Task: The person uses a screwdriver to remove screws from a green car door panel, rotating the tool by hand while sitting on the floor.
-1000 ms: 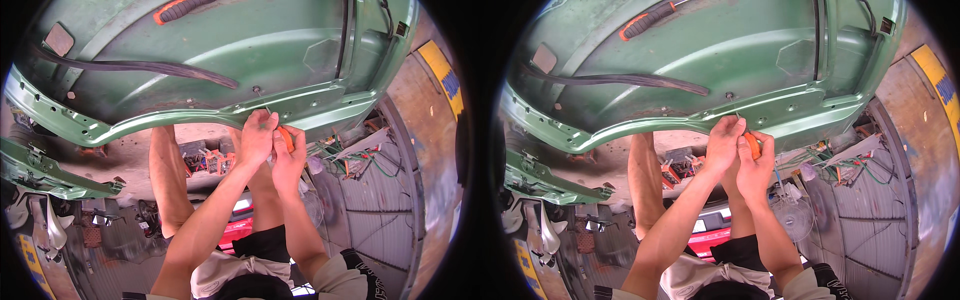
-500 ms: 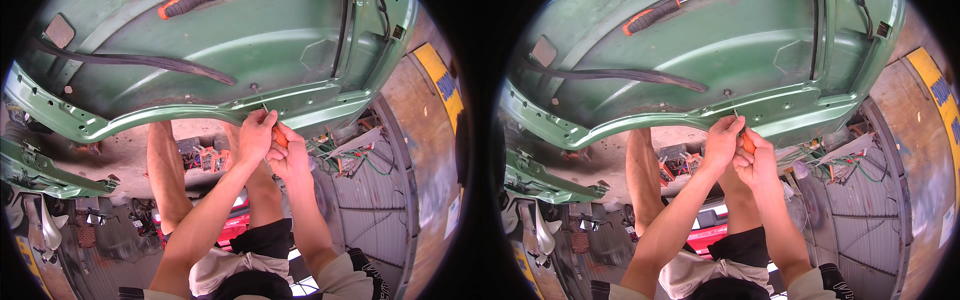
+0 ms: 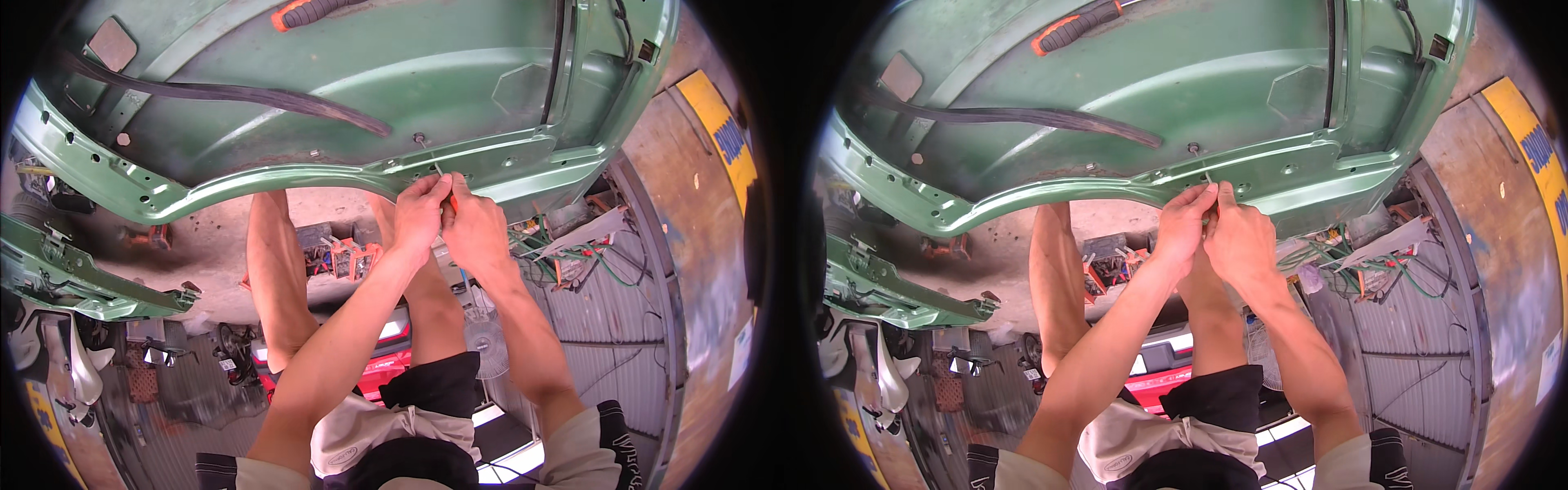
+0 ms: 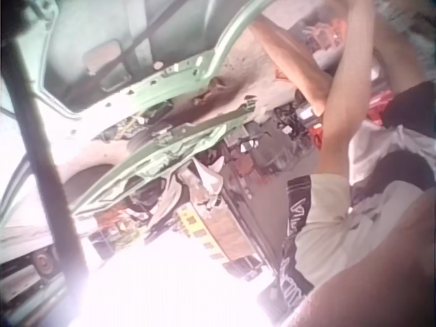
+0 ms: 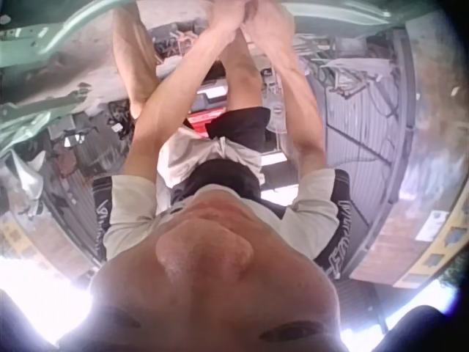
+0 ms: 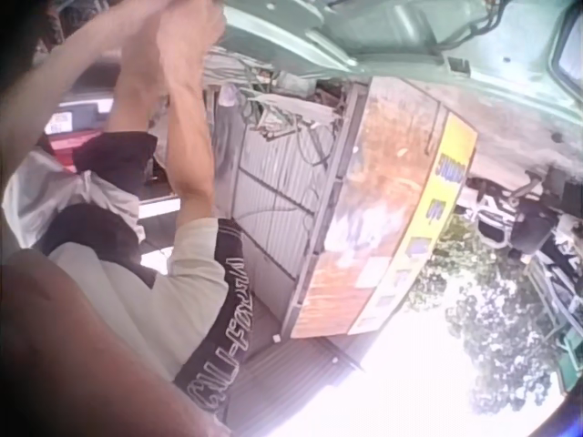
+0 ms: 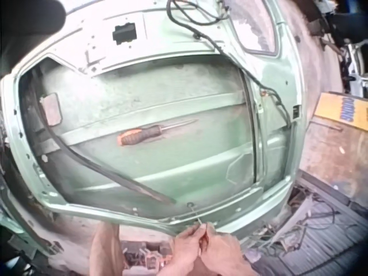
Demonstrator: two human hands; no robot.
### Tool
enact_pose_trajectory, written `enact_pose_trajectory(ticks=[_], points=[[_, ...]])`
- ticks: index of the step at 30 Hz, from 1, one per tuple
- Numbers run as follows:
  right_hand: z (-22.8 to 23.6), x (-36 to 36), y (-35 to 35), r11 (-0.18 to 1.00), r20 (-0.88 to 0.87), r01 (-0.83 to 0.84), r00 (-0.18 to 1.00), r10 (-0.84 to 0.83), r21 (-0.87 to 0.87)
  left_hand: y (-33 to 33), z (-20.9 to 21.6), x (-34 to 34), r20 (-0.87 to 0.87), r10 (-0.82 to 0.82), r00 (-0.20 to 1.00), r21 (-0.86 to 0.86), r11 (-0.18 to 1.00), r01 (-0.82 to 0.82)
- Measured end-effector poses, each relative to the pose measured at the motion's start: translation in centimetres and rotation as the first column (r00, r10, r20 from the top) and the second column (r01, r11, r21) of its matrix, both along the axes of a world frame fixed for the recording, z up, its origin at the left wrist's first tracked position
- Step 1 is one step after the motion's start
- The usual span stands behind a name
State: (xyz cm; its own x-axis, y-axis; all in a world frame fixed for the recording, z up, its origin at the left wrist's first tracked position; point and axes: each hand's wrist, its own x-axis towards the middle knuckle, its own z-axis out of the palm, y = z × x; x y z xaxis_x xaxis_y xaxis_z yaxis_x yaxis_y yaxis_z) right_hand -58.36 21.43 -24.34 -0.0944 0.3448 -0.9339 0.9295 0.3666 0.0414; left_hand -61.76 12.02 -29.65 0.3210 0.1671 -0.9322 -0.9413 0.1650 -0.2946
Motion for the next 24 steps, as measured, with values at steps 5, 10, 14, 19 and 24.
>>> enact_pose_trajectory(ticks=[5, 10, 14, 19, 24], points=[[-0.2, 1.8, 0.1, 0.689, -0.042, 0.708, 0.692, -0.721, -0.157, 0.9, 0.9, -0.7, -0.033, -0.032, 0.999, -0.070, 0.997, 0.029], [-1.0, 0.6, 0.1, -0.464, 0.195, 0.886, -0.455, -0.869, -0.001, 1.0, 0.4, -2.1, 0.162, 0.099, 0.982, -0.159, 0.985, -0.073], [-1.3, 0.0, 1.3, 0.250, 0.278, 0.965, 0.262, -0.924, -0.080, 1.5, 0.8, -0.6, -0.087, -0.025, 0.996, -0.169, 0.985, 0.010], [-0.4, -1.2, 0.4, 0.976, 0.092, -0.205, 0.973, 0.212, -0.075, 0.7, 0.1, -0.8, -0.072, -0.001, 0.997, -0.076, 0.997, -0.004], [-0.1, 0.3, -0.3, 0.283, 0.059, 0.959, 0.282, -0.958, 0.016, 0.4, 0.3, -1.7, -0.026, 0.023, 0.999, -0.067, 0.997, -0.025]])
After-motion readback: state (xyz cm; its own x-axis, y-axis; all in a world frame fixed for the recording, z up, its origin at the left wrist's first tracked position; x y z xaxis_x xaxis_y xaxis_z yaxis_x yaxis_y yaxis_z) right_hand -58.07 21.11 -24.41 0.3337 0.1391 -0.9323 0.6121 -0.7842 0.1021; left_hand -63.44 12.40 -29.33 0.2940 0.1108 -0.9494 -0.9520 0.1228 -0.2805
